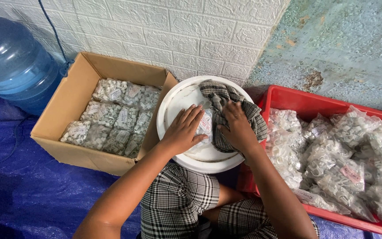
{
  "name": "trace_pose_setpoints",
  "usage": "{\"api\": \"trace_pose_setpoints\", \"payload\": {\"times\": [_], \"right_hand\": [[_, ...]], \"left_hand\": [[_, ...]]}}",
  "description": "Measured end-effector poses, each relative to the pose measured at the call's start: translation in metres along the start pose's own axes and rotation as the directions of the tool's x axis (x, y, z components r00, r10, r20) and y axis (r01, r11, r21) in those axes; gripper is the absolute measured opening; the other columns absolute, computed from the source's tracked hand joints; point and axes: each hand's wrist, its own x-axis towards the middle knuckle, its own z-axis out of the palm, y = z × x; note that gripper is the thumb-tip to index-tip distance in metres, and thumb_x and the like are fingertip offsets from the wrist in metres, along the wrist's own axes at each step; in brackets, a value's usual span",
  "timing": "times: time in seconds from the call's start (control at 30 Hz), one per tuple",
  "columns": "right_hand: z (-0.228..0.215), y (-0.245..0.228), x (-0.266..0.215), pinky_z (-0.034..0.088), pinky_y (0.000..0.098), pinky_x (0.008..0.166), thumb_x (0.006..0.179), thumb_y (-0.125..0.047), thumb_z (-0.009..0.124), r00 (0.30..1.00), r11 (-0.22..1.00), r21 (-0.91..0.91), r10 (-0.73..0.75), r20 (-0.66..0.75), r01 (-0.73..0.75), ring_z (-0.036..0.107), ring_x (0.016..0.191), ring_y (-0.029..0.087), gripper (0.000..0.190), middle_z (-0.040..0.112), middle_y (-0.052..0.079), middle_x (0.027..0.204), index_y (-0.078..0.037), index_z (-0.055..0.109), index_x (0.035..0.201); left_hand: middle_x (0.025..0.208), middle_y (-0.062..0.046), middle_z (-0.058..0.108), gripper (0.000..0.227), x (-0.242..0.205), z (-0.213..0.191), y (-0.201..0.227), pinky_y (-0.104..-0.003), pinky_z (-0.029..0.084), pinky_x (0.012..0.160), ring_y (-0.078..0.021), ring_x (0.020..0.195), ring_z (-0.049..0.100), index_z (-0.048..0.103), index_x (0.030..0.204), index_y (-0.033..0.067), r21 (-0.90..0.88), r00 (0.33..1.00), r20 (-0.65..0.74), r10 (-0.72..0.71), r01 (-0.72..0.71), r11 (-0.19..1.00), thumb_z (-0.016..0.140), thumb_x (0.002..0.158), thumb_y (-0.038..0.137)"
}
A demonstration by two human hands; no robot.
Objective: Cleaning small bags of components with a cloth and packing them into a cardboard box.
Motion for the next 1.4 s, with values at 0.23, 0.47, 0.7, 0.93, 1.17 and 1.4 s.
{"api": "trace_pose_setpoints", "payload": {"times": [0.23,0.47,0.7,0.93,1.17,1.4], "right_hand": [[0.010,-0.009,-0.001,0.035,0.0573,0.097,0.096,-0.020,0.043,0.985,0.841,0.540,0.118,-0.125,-0.032,0.042,0.118,0.040,0.035,0.053,0.022,0.117,0.002,0.045,0.123],[0.007,-0.056,-0.002,0.025,0.0488,0.104,0.092,-0.039,0.042,0.970,0.949,0.202,-0.238,-0.050,0.244,0.031,0.129,0.027,0.040,0.044,0.005,0.134,-0.011,0.052,0.119],[0.010,-0.038,0.055,0.025,0.0454,0.103,0.093,-0.046,0.038,0.972,0.974,-0.037,-0.220,0.079,0.224,0.040,0.125,0.023,0.042,0.055,0.005,0.119,-0.016,0.053,0.118],[0.009,-0.043,0.068,0.037,0.0556,0.088,0.081,-0.030,0.060,0.893,0.850,0.369,-0.439,0.102,0.376,0.053,0.109,0.038,0.027,0.061,0.013,0.111,-0.011,0.064,0.100],[0.037,-0.049,0.094,0.053,0.0433,0.060,0.082,-0.026,0.051,0.984,0.992,-0.091,-0.078,0.161,0.093,0.066,0.075,0.030,0.031,0.064,0.009,0.093,-0.017,0.061,0.110],[-0.006,-0.068,0.063,0.035,0.0520,0.096,0.084,-0.030,0.043,0.960,0.975,-0.045,-0.206,0.190,0.218,0.046,0.110,0.036,0.039,0.050,0.014,0.113,-0.011,0.055,0.116]], "left_hand": [[0.146,-0.021,0.013,0.085,0.002,0.019,-0.009,-0.051,0.009,0.107,-0.0326,0.136,0.011,0.017,0.140,-0.0025,0.014,0.996,-0.040,-0.074,0.075,0.997,0.051,0.085,0.053],[0.144,-0.029,-0.016,0.098,-0.001,0.015,-0.004,-0.056,-0.001,0.106,-0.0441,0.132,-0.014,-0.008,0.139,-0.0066,-0.070,0.974,-0.009,-0.226,0.225,0.972,0.061,0.080,0.032],[0.140,-0.031,-0.023,0.114,0.001,0.021,-0.011,-0.064,-0.007,0.099,-0.0489,0.130,-0.019,-0.017,0.138,0.0000,-0.135,0.983,0.057,-0.173,0.179,0.974,0.068,0.075,0.042],[0.139,-0.032,-0.025,0.117,0.002,0.020,-0.011,-0.065,-0.006,0.100,-0.0498,0.128,-0.021,-0.015,0.137,0.0004,-0.149,0.975,0.086,-0.203,0.214,0.965,0.071,0.073,0.045],[0.139,-0.032,-0.026,0.115,0.002,0.015,-0.009,-0.067,-0.007,0.098,-0.0507,0.129,-0.020,-0.020,0.137,0.0020,-0.138,0.973,0.107,-0.206,0.220,0.966,0.068,0.075,0.042],[0.140,-0.029,-0.027,0.114,0.001,0.014,-0.009,-0.068,-0.010,0.096,-0.0509,0.128,-0.022,-0.021,0.138,0.0066,-0.146,0.985,0.101,-0.136,0.150,0.978,0.068,0.071,0.028]]}}
